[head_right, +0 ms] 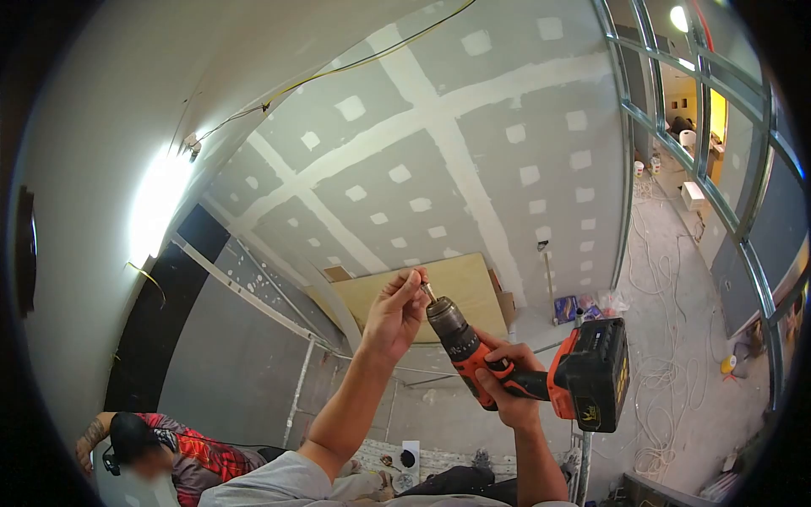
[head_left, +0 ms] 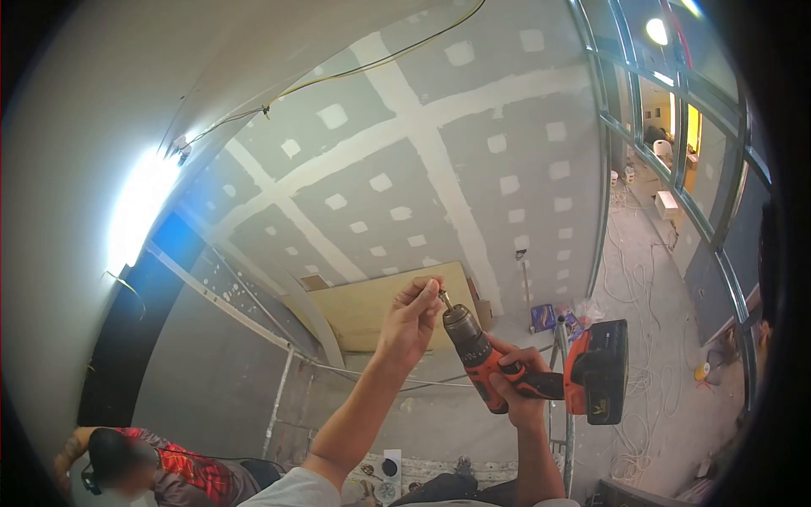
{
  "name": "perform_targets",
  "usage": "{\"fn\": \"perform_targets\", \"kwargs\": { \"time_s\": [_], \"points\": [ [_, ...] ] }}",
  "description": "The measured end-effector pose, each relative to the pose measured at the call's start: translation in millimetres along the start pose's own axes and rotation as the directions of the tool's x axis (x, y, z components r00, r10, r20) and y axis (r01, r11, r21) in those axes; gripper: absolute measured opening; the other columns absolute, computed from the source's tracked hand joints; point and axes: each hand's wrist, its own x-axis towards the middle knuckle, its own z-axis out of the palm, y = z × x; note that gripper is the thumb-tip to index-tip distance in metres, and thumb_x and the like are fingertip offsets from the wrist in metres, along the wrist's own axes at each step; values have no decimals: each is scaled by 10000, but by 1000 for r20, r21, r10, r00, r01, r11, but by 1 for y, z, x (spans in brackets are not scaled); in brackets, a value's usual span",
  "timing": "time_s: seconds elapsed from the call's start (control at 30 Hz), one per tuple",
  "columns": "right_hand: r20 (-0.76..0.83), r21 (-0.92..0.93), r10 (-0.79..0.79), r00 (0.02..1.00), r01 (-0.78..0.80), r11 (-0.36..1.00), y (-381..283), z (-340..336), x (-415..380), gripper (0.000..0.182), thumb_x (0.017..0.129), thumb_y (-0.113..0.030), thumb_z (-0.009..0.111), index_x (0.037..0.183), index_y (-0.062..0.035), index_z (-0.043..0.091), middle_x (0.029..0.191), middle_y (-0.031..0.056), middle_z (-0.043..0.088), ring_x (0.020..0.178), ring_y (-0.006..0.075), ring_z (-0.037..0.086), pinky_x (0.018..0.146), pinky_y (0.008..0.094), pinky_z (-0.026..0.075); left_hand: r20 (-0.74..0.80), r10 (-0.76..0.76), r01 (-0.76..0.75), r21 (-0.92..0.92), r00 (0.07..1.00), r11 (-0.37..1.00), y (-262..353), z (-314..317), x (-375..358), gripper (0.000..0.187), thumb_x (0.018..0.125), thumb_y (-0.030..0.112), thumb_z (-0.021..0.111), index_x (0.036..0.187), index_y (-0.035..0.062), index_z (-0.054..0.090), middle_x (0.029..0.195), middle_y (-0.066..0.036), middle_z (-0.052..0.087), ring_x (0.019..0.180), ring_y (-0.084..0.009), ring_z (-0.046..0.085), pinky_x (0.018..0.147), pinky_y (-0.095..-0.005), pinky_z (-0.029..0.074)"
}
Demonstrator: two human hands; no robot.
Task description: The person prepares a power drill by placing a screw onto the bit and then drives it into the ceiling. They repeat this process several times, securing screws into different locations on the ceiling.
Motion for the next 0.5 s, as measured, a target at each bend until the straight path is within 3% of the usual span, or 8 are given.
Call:
{"fn": "perform_targets", "kwargs": {
  "time_s": [0.23, 0.3, 0.5],
  "points": [
    [0, -7, 35, 999, -35, 999, -9, 2, 3, 248, 835, 53, 703, 1005, -24, 539, 1294, 309, 595, 1187, 300, 614, 985, 412, 496, 16, 24, -25, 32, 1000, 999, 7, 8, -2, 102, 970, 114, 654, 1000, 20, 681, 913, 12, 649, 708, -36, 488, 655, -183, 415],
    [86, -111, -116, 990, 125, 986, -8, 2, 6, 273, 853, 100, 676, 1049, -47, 558, 1339, 288, 572, 1173, 288, 619, 914, 380, 536, 21, 24, -24, 24, 999, 999, 6, 8, -2, 100, 971, 114, 652, 997, 22, 681, 913, 13, 652, 709, -33, 487, 657, -181, 414],
    [80, -178, -104, 991, 117, 977, -5, 4, 4, 288, 848, 91, 697, 1060, -54, 565, 1349, 256, 578, 1178, 279, 620, 933, 377, 529, -14, 58, -57, 37, 998, 998, 7, 9, 2, 104, 974, 122, 651, 1000, 26, 679, 923, 16, 653, 722, -23, 514, 666, -166, 424]
  ]
}}
